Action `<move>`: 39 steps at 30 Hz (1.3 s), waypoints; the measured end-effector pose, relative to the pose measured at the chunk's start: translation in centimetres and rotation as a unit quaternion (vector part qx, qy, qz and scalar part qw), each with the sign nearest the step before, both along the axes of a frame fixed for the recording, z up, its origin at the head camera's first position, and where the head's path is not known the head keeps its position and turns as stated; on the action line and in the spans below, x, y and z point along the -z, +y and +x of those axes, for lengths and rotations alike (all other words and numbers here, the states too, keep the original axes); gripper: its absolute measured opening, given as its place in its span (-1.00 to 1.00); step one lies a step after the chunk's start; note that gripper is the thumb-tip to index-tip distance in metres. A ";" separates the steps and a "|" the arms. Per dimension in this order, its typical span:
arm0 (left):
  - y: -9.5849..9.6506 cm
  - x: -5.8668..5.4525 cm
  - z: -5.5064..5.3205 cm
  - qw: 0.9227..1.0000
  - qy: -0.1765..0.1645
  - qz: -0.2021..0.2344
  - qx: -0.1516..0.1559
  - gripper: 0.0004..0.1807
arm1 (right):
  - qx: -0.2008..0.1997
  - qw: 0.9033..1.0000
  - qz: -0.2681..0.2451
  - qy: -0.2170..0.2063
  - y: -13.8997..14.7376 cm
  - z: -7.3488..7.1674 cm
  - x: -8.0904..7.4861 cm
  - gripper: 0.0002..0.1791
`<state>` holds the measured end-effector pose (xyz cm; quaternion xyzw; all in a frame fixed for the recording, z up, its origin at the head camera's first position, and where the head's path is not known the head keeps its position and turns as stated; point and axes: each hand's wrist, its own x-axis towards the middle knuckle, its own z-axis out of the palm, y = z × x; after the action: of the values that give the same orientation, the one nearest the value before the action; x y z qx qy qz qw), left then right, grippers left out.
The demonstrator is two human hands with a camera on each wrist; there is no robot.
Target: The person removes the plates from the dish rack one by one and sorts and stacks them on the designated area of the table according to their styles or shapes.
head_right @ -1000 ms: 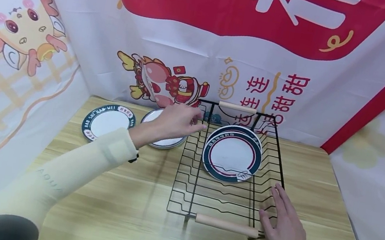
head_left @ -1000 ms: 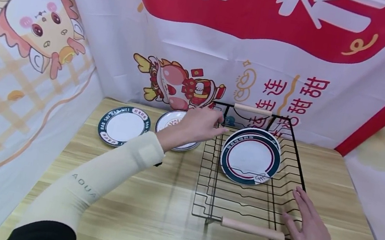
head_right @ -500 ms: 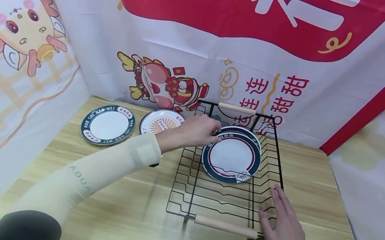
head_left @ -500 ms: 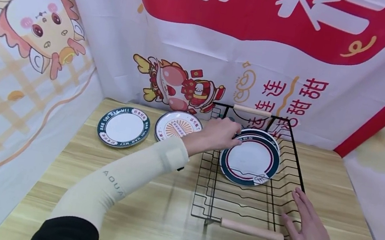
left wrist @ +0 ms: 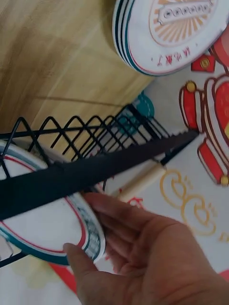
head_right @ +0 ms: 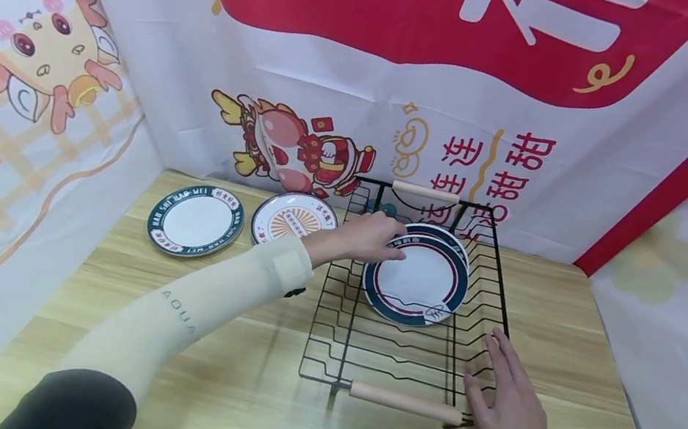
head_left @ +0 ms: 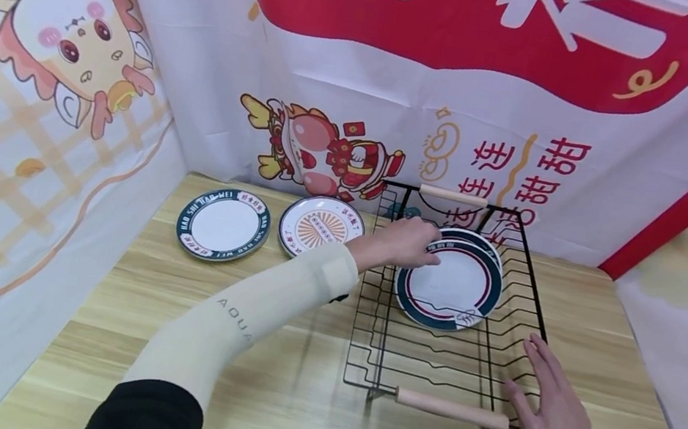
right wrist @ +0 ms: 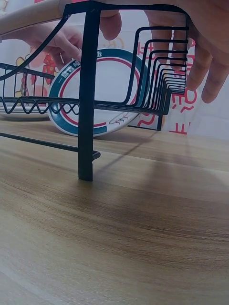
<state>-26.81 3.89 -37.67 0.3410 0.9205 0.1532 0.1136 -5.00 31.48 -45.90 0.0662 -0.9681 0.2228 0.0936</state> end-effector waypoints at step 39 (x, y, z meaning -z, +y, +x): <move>-1.0 0.8 0.6 0.995 0.019 0.096 -0.001 -0.83 | -0.004 1.000 -0.016 0.004 0.1 -0.1 0.1 -0.19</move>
<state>-26.19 2.93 -38.51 0.3525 0.9038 0.2345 0.0627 -5.09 31.56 -45.96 0.0697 -0.9637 0.2387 0.0974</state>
